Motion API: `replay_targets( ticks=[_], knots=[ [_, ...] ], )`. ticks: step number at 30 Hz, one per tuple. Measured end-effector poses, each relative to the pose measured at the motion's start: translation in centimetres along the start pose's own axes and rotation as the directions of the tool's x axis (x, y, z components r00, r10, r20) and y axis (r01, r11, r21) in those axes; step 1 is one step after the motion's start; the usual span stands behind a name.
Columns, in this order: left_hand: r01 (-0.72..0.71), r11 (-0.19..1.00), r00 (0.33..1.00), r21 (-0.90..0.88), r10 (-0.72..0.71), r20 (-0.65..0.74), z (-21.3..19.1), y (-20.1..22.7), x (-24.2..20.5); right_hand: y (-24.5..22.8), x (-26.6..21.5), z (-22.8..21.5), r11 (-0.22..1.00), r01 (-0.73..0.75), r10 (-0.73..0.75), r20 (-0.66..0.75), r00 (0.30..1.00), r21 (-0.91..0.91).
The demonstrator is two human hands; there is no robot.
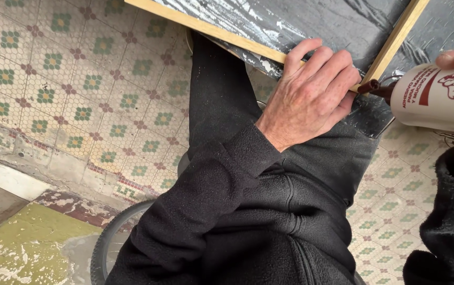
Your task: The person is applying wood glue to small wooden slats and assembling them into rectangular picture frames.
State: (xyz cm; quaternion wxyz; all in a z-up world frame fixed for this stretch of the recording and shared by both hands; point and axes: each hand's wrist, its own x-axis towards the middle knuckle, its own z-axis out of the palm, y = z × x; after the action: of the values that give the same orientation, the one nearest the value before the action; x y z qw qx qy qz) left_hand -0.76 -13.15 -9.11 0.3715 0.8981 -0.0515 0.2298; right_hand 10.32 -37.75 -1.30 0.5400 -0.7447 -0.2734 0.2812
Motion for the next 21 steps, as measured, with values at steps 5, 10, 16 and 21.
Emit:
replay_targets(
  ticks=[5,10,16,21],
  knots=[
    [-0.005,1.0,1.0,-0.012,0.005,-0.026,-0.1,0.0,0.1,0.3,0.2,0.0,0.998,0.028,-0.029,-0.006,1.0,-0.052],
    [-0.007,1.0,1.0,-0.018,0.007,-0.029,-0.2,0.1,0.0,-1.0,0.2,0.9,0.997,0.021,-0.022,-0.018,1.0,-0.07],
    [0.005,1.0,1.0,0.002,-0.005,-0.017,-0.3,0.2,0.1,2.4,-0.9,-0.4,0.997,0.049,-0.053,-0.065,0.996,-0.053],
    [-0.008,1.0,0.999,-0.005,0.008,-0.037,-0.1,0.2,0.1,3.2,-1.6,-1.1,0.997,0.043,-0.046,-0.042,0.998,-0.061]
  ],
)
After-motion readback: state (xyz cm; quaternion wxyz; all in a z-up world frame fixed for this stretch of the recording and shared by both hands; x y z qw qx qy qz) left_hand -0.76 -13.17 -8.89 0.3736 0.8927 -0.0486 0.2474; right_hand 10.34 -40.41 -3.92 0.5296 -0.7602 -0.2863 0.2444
